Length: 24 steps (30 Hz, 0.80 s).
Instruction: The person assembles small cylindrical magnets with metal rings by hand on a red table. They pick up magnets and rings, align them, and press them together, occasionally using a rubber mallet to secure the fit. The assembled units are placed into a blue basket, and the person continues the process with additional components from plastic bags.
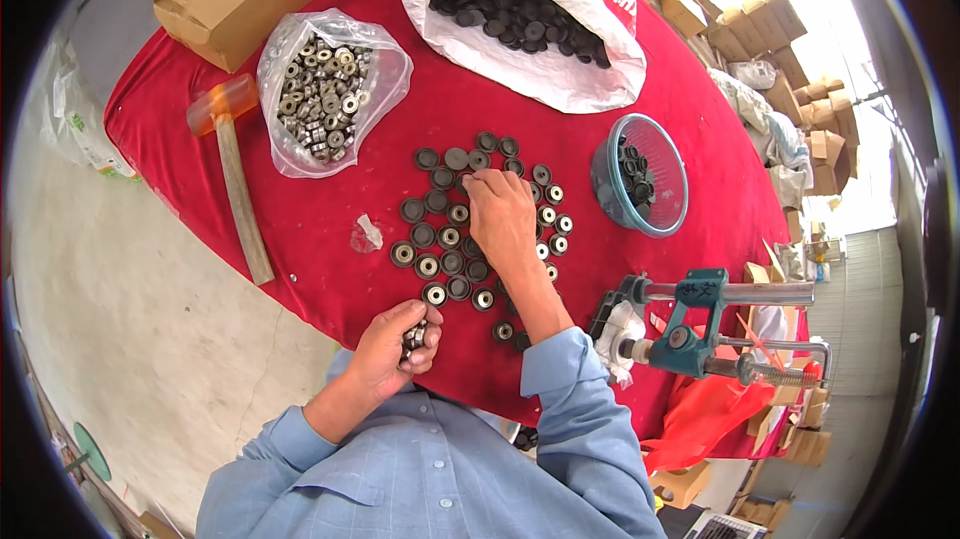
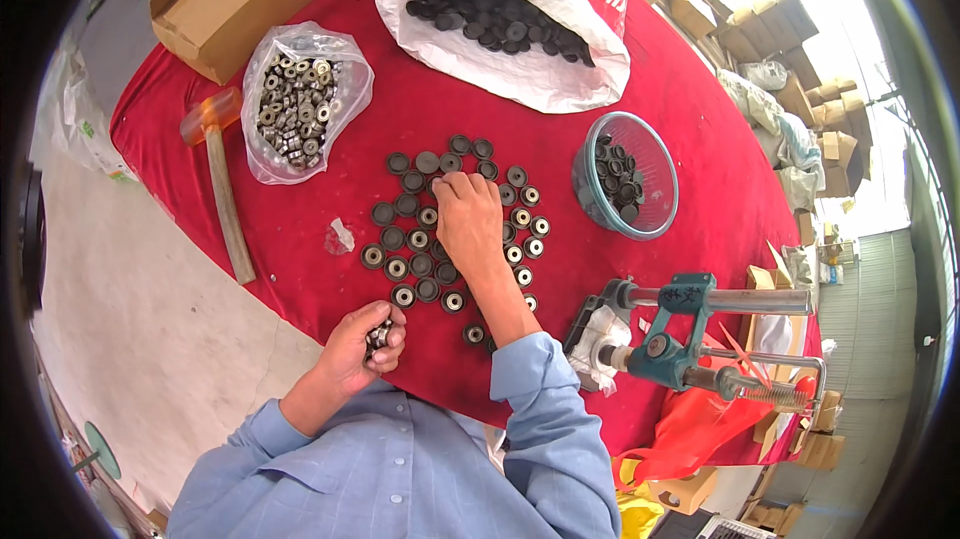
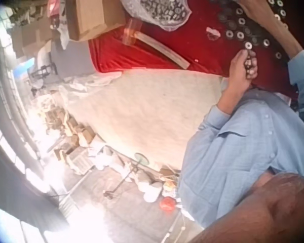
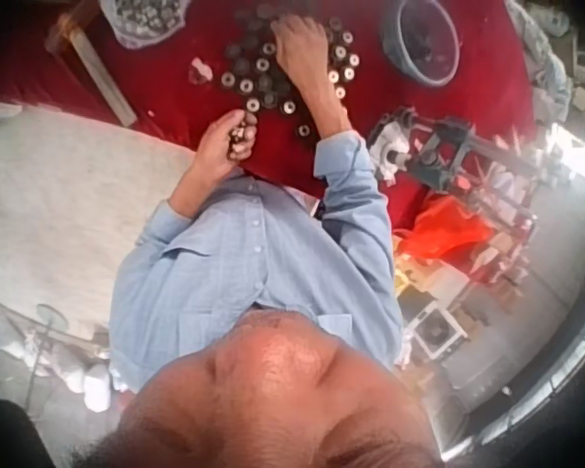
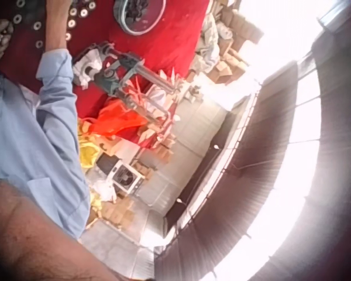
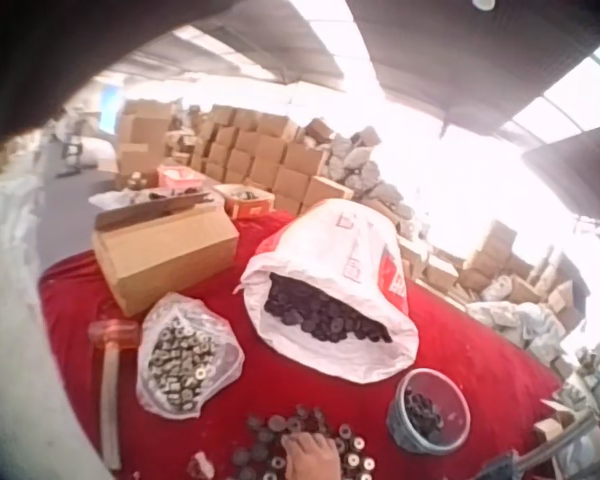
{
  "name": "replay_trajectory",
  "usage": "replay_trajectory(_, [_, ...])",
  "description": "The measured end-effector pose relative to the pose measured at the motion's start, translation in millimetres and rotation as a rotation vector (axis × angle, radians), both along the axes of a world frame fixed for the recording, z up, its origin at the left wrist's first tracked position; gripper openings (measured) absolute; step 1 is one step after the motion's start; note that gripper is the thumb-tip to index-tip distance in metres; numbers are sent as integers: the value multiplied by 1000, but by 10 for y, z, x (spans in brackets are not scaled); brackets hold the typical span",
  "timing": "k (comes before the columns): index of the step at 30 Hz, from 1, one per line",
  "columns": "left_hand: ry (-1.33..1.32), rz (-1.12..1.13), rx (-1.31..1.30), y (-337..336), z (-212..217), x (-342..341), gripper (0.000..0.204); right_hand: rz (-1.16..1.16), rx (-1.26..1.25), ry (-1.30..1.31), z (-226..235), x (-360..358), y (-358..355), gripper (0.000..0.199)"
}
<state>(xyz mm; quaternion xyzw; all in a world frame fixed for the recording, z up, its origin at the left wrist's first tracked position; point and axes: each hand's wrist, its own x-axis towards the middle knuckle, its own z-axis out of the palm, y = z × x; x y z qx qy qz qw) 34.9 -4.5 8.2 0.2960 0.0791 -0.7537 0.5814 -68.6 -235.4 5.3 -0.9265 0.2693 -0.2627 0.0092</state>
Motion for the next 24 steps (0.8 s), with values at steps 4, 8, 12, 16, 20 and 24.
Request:
replay_trajectory(4, [-2,-10,-21,6,-29,1,25,-25,-23,43,-18,-29,73,33])
replay_trajectory(8, [10,-18,-33,9,-61,14,25,-52,22,94,73,-22,46,34])
replay_trajectory(12, [17,-17,-51,19,-92,-4,25,-33,131,49,333,167,-144,32])
replay_trajectory(16, [3,-18,-48,-2,-91,-2,25,14,138,224,367,383,-390,34])
replay_trajectory(20, [9,-8,-64,-7,-58,6,25,53,211,333,393,455,-496,31])
replay_trajectory(24, [6,-2,-53,-8,-72,-5,24,87,420,153,356,479,-638,27])
